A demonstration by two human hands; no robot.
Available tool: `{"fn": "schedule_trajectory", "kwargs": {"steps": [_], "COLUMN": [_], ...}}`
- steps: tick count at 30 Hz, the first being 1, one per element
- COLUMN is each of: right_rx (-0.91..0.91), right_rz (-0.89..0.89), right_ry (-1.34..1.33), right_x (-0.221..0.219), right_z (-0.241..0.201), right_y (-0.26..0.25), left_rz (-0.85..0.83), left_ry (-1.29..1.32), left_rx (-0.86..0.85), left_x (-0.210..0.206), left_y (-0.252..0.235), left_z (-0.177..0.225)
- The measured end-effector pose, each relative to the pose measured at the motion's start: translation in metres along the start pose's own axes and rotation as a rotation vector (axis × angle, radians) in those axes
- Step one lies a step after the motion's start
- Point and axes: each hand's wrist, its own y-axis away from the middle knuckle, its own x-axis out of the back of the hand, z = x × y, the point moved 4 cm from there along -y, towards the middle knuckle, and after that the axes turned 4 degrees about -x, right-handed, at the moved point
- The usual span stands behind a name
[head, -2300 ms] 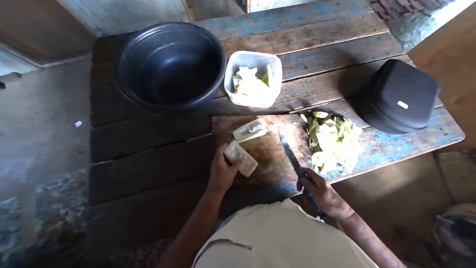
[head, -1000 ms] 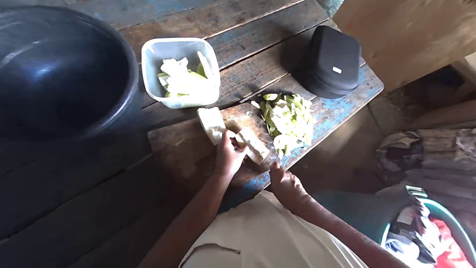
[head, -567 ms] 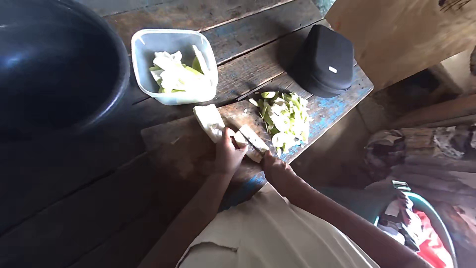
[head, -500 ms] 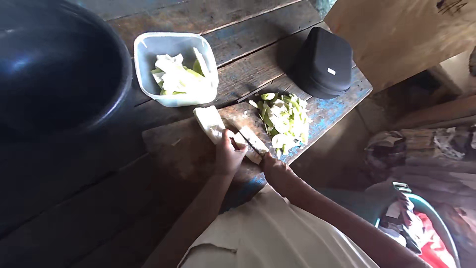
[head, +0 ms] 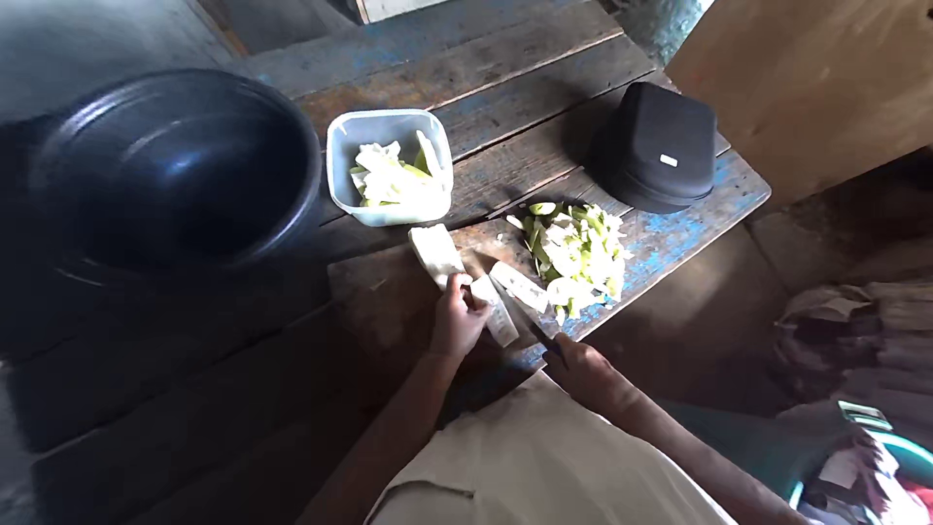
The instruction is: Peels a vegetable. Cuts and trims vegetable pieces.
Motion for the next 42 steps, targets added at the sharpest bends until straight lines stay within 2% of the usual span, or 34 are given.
{"fn": "schedule_trajectory", "kwargs": {"steps": [3,6,8,11,13,15,18,20,23,26,28,30,33,42], "right_rx": [0.112,0.230,0.196,0.151,0.199,0.275,0.379,0.399,0.283,0.128,0.100,0.150,0.179,0.016], "right_rz": [0.215,0.379,0.310,0.195,0.178,0.142,0.072,0.105,0.216,0.177,0.158,0.187,0.250,0.184], "right_ry": [-0.066,0.035,0.124,0.138,0.058,-0.017,-0.184,-0.243,-0.369,-0.422,-0.394,-0.341,-0.164,0.172], "right_x": [0.025,0.037,0.038,0.026,0.011,-0.006,-0.012,-0.006,0.006,0.011,0.013,0.013,0.015,0.003], "right_z": [-0.017,-0.036,-0.049,-0.058,-0.060,-0.067,-0.078,-0.075,-0.045,-0.005,0.008,0.008,-0.003,-0.025], "right_y": [0.001,-0.035,-0.058,-0.067,-0.060,-0.050,-0.043,-0.042,-0.041,-0.032,-0.016,-0.005,-0.002,-0.023], "left_rz": [0.033,0.111,0.131,0.074,0.105,0.205,0.238,0.144,-0.029,-0.103,-0.109,-0.140,-0.202,-0.152], "left_ry": [-0.033,-0.134,-0.213,-0.336,-0.345,-0.317,-0.247,-0.216,-0.248,-0.293,-0.176,-0.097,-0.125,-0.055], "left_rx": [0.027,0.079,0.169,0.301,0.271,0.150,0.081,0.134,0.234,0.248,0.244,0.225,0.209,0.291], "left_x": [0.026,0.062,0.088,0.114,0.123,0.125,0.121,0.110,0.087,0.071,0.054,0.031,0.002,-0.004], "left_y": [0.019,0.026,0.027,0.027,0.026,0.019,-0.009,-0.034,-0.074,-0.092,-0.090,-0.082,-0.070,-0.067], "left_z": [-0.001,-0.007,-0.012,-0.017,-0.016,-0.013,-0.004,0.004,0.006,0.007,0.013,0.018,0.022,0.023]}}
